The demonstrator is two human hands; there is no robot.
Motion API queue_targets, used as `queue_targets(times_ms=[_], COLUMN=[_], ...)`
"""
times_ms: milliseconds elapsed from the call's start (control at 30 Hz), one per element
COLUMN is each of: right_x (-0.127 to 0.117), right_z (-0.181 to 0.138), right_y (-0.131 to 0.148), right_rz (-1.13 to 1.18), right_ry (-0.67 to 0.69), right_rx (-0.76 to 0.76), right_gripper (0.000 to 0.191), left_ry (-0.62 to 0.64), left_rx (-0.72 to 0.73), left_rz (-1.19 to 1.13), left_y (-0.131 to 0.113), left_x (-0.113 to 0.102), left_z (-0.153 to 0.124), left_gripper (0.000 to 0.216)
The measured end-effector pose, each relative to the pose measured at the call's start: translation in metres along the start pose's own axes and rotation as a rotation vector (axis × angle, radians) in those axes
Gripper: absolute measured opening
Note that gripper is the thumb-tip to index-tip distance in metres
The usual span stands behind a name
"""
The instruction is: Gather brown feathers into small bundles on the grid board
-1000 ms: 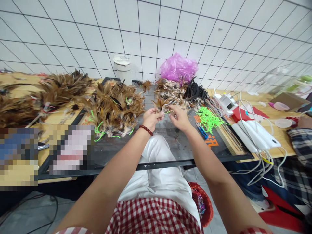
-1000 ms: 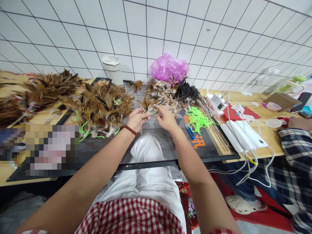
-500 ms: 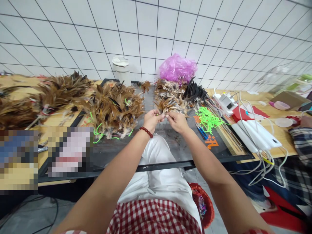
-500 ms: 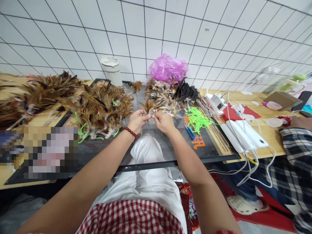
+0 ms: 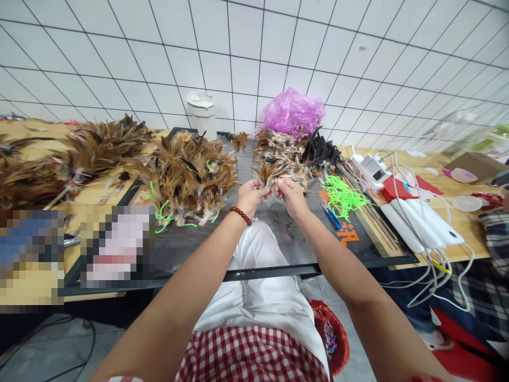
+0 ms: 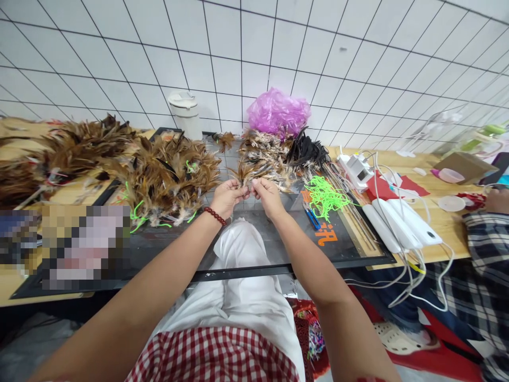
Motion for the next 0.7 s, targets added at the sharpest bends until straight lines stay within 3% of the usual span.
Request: queue_targets(times_ms=[100,233,467,700], right_x=[-0.004,-0.005,-0.004,0.0], right_z=[0.002,0.002,-0.004,-0.001], right_y=[-0.003,-0.004,0.001,-0.008], right_rz=[-0.136,-0.533,-1.109,-1.264], right_ry=[-0.032,-0.019,-0.006,-0.02], right_rx=[-0.037,-0.09,-0.217,-0.095], right_gripper=[0.023,0.013,0.017,0.016], left_ry=[-0.003,-0.03,-0.022,-0.054], left_rx=[-0.004,0.022,0.128,0.148], left_rz=[0.002,-0.003,0.105,0.171], left_y=[0.0,0.003,0.009,0.013], left_x=[0.0,-0.001,0.001,0.003], left_z=[0.0,0.002,0.003,0.006], left_gripper=[0.039,0.04,0.031,0.027])
Point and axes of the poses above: each hand's wrist, its own z-axis towards the middle knuckle, its own x-axis out of the palm, y = z × x, the point moved 1 cm from there along z, towards the middle knuckle, and after that the axes turned 3 degrees about x, right-handed, at the moved point
